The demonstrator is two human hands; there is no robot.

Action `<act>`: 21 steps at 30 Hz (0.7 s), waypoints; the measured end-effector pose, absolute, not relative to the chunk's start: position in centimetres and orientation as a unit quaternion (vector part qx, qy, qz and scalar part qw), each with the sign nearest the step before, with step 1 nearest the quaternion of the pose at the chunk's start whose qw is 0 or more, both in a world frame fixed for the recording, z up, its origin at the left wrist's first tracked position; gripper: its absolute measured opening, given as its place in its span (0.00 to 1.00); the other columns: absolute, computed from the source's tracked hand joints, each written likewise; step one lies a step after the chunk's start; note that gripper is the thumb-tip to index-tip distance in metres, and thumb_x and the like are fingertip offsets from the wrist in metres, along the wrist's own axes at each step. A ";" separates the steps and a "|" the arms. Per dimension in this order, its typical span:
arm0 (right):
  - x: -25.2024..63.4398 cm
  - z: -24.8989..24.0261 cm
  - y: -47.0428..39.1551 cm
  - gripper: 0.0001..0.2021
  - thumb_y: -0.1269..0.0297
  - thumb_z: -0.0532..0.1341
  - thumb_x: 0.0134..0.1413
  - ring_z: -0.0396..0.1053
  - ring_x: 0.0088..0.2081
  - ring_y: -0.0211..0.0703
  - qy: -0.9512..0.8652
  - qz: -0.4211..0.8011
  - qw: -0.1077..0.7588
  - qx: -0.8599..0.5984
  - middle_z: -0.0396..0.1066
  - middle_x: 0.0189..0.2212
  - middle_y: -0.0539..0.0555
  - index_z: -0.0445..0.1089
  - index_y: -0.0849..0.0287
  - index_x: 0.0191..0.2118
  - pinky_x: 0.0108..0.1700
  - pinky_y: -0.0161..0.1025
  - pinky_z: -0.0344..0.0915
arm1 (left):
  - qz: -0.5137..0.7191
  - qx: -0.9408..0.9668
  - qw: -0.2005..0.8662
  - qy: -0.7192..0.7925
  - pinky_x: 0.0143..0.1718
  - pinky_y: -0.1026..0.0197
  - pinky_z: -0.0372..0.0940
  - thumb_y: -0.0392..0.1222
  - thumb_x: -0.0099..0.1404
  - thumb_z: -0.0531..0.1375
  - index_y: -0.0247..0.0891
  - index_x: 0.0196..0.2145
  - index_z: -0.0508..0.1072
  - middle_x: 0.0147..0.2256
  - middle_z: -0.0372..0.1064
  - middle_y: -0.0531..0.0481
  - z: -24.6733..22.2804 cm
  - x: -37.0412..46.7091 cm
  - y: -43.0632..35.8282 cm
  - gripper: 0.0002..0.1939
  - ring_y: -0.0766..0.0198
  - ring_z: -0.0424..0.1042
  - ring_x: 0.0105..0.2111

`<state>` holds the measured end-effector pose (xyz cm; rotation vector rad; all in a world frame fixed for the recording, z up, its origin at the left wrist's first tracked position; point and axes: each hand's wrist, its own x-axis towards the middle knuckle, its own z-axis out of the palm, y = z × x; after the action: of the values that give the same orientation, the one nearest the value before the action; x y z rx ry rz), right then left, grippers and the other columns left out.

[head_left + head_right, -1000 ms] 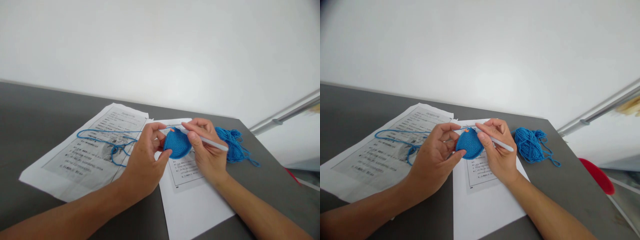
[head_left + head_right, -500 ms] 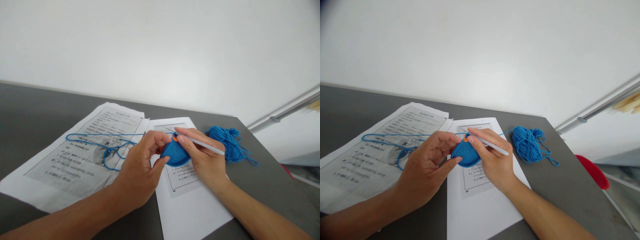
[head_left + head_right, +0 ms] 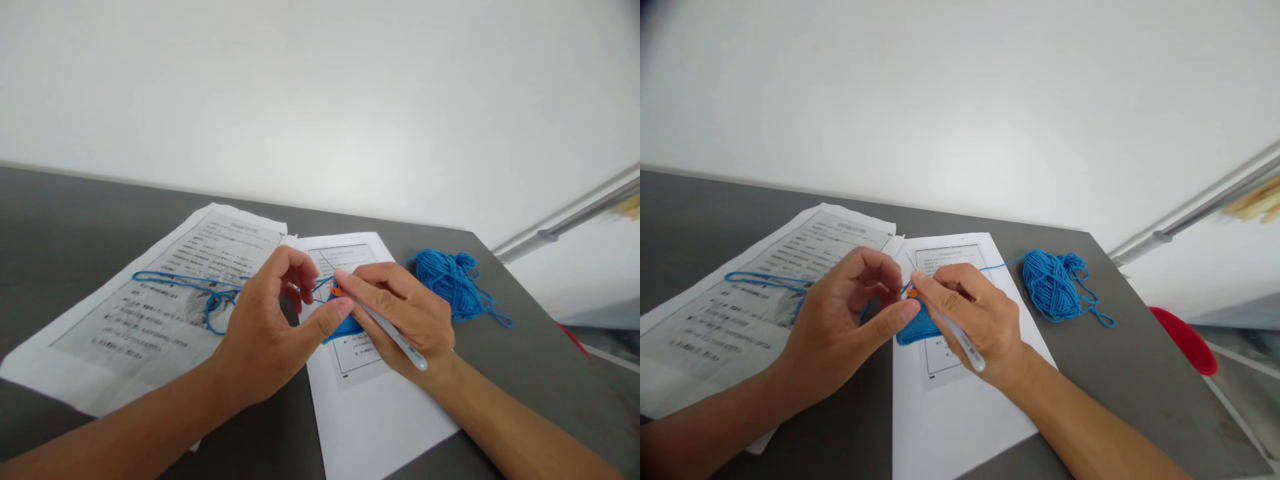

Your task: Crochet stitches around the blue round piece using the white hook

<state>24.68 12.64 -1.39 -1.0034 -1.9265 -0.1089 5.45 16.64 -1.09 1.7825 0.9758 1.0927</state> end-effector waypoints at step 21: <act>23.7 -1.4 13.4 0.08 0.74 0.69 0.58 0.76 0.36 0.39 -0.688 0.119 0.548 -0.460 0.79 0.36 0.52 0.82 0.55 0.41 0.36 0.38 0.73 | 0.470 0.712 0.355 0.383 0.32 0.68 0.71 0.31 0.64 0.66 0.40 0.33 0.79 0.28 0.79 0.58 -1.0 5.7 17.5 0.05 0.69 0.76 0.28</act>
<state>23.73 13.41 -1.43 -1.0896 -1.6301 0.2807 5.72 17.45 -1.00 1.8391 0.9895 1.2132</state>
